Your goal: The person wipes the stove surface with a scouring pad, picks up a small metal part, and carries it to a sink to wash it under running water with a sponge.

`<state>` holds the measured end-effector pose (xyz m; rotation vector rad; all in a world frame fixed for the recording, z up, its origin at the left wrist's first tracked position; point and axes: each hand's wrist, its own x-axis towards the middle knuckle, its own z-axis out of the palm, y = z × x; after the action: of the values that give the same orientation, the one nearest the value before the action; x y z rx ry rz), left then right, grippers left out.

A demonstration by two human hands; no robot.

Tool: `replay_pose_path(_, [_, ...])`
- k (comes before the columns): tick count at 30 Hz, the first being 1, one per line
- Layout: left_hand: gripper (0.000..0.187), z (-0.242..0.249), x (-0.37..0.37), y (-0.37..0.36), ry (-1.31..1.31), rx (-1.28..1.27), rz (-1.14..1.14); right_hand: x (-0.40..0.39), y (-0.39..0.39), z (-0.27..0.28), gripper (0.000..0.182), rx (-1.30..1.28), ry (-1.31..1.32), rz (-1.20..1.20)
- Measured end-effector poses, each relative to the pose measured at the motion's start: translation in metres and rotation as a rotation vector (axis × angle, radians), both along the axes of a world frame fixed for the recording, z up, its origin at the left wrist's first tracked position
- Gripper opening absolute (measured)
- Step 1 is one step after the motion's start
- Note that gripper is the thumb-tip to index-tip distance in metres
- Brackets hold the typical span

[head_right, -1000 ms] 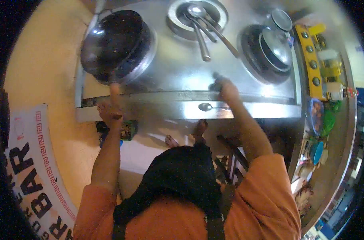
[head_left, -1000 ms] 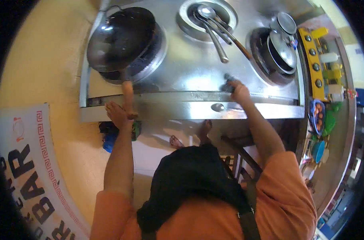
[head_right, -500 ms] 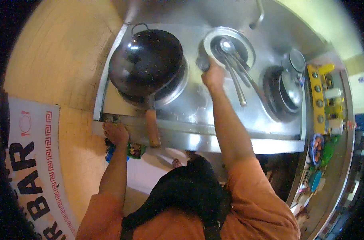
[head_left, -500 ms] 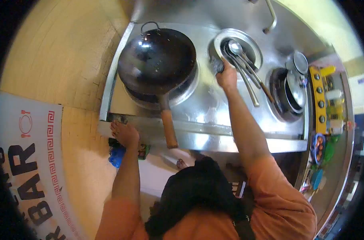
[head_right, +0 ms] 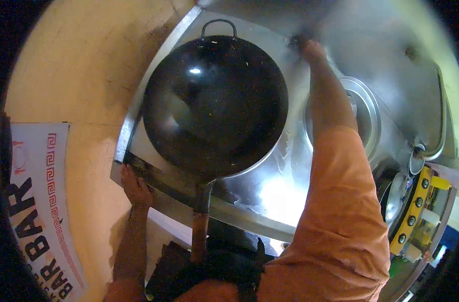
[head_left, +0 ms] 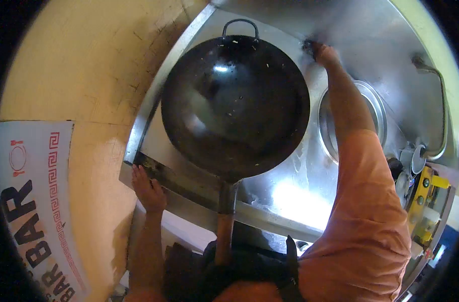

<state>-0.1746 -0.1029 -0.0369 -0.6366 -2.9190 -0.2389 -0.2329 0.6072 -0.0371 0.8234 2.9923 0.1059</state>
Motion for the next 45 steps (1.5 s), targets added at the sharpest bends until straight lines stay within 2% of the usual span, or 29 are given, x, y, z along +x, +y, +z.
replay_pose_path(3, [0.057, 0.003, 0.001, 0.002, -0.035, -0.007, 0.017, 0.022, -0.011, -0.022, 0.035, 0.026, -0.107, 0.148])
replay_pose_path(4, [0.056, 0.003, 0.001, 0.004, -0.045, -0.032, 0.039, 0.034, -0.046, 0.018, 0.045, -0.165, -0.137, 0.379])
replay_pose_path(5, [0.056, 0.003, 0.001, 0.004, -0.046, -0.024, 0.042, 0.044, -0.050, 0.023, 0.047, -0.389, -0.225, 0.414])
replay_pose_path(6, [0.056, 0.003, 0.000, 0.003, -0.029, -0.006, 0.023, 0.052, -0.047, 0.019, 0.044, -0.397, -0.233, 0.623])
replay_pose_path(8, [0.055, 0.005, -0.002, 0.005, 0.008, 0.021, 0.004, 0.051, -0.061, 0.050, 0.032, -0.416, -0.308, 0.637])
replay_pose_path(10, [0.054, 0.006, 0.000, 0.006, 0.031, 0.023, -0.018, 0.015, -0.050, 0.047, 0.032, -0.343, -0.170, 0.526])
replay_pose_path(11, [0.054, 0.005, 0.000, 0.005, 0.037, 0.021, -0.022, -0.008, -0.060, 0.067, 0.047, -0.292, -0.196, 0.460])
replay_pose_path(12, [0.054, 0.004, -0.001, 0.003, 0.028, 0.002, -0.015, -0.035, -0.052, 0.058, 0.034, -0.215, -0.095, 0.472])
replay_pose_path(13, [0.054, 0.003, -0.001, 0.003, 0.016, -0.017, -0.006, -0.057, -0.061, 0.062, 0.034, -0.120, 0.070, 0.443])
replay_pose_path(15, [0.054, 0.003, 0.000, 0.004, 0.013, -0.006, 0.005, -0.120, -0.030, 0.010, 0.034, -0.017, 0.166, 0.499])
replay_pose_path(16, [0.055, 0.002, 0.001, 0.004, 0.004, 0.008, 0.018, -0.127, -0.035, 0.004, 0.034, -0.025, 0.168, 0.506])
replay_pose_path(18, [0.055, 0.002, -0.005, 0.000, -0.002, -0.006, 0.017, -0.137, -0.052, -0.010, 0.030, -0.052, -0.052, 0.472])
replay_pose_path(19, [0.055, 0.001, -0.007, -0.002, -0.011, -0.005, 0.011, -0.131, -0.058, -0.015, 0.030, -0.059, -0.060, 0.482])
replay_pose_path(21, [0.055, 0.001, -0.004, -0.003, -0.007, -0.004, 0.025, -0.087, -0.062, -0.018, 0.034, -0.272, 0.098, 0.674])
replay_pose_path(23, [0.055, -0.001, -0.002, -0.003, 0.005, 0.016, 0.018, -0.042, -0.066, 0.003, 0.031, -0.455, -0.112, 0.567])
replay_pose_path(24, [0.056, -0.005, -0.002, -0.006, 0.036, 0.024, 0.021, -0.020, -0.071, 0.024, 0.028, -0.412, -0.328, 0.486])
replay_pose_path(25, [0.057, -0.008, -0.004, -0.009, 0.070, 0.032, 0.024, -0.006, -0.065, 0.037, 0.025, -0.328, -0.500, 0.651])
replay_pose_path(26, [0.057, -0.013, -0.005, -0.014, 0.070, 0.043, 0.018, 0.014, -0.056, 0.052, 0.026, -0.361, -0.436, 0.766])
replay_pose_path(28, [0.058, -0.024, -0.007, -0.023, 0.201, 0.067, -0.011, 0.019, -0.002, 0.020, 0.032, -0.562, -0.199, 0.566])
replay_pose_path(30, [0.059, -0.029, -0.005, -0.028, 0.177, 0.040, 0.041, 0.021, 0.021, 0.022, 0.037, -0.475, 0.130, 0.512])
replay_pose_path(31, [0.059, -0.031, -0.007, -0.029, 0.168, 0.018, 0.108, 0.021, 0.023, 0.020, 0.037, -0.481, 0.132, 0.499])
replay_pose_path(33, [0.059, -0.034, -0.013, -0.037, 0.171, 0.007, 0.137, 0.033, 0.009, 0.002, 0.040, -0.171, -0.008, 0.171])
replay_pose_path(36, [0.059, -0.041, -0.025, -0.045, 0.142, 0.009, 0.206, 0.067, -0.064, 0.009, 0.041, -0.142, 0.046, 0.028])
replay_pose_path(37, [0.059, -0.040, -0.029, -0.046, 0.115, 0.012, 0.236, 0.065, -0.055, -0.006, 0.042, -0.122, -0.132, 0.073])
replay_pose_path(38, [0.059, -0.039, -0.032, -0.046, 0.105, 0.004, 0.219, 0.081, -0.052, -0.025, 0.042, -0.132, -0.141, 0.057])
replay_pose_path(40, [0.059, -0.038, -0.034, -0.044, 0.085, -0.049, 0.284, 0.107, -0.086, -0.022, 0.037, -0.065, -0.204, 0.171])
replay_pose_path(41, [0.058, -0.039, -0.033, -0.043, 0.120, -0.028, 0.281, 0.117, -0.106, -0.021, 0.033, -0.145, -0.264, -0.008])
replay_pose_path(42, [0.058, -0.038, -0.035, -0.043, 0.116, -0.024, 0.264, 0.139, -0.127, -0.026, 0.031, -0.301, -0.065, 0.016])
replay_pose_path(45, [0.056, -0.028, -0.039, -0.043, 0.118, -0.078, 0.166, 0.201, -0.190, -0.023, 0.034, -0.227, 0.056, 0.069])
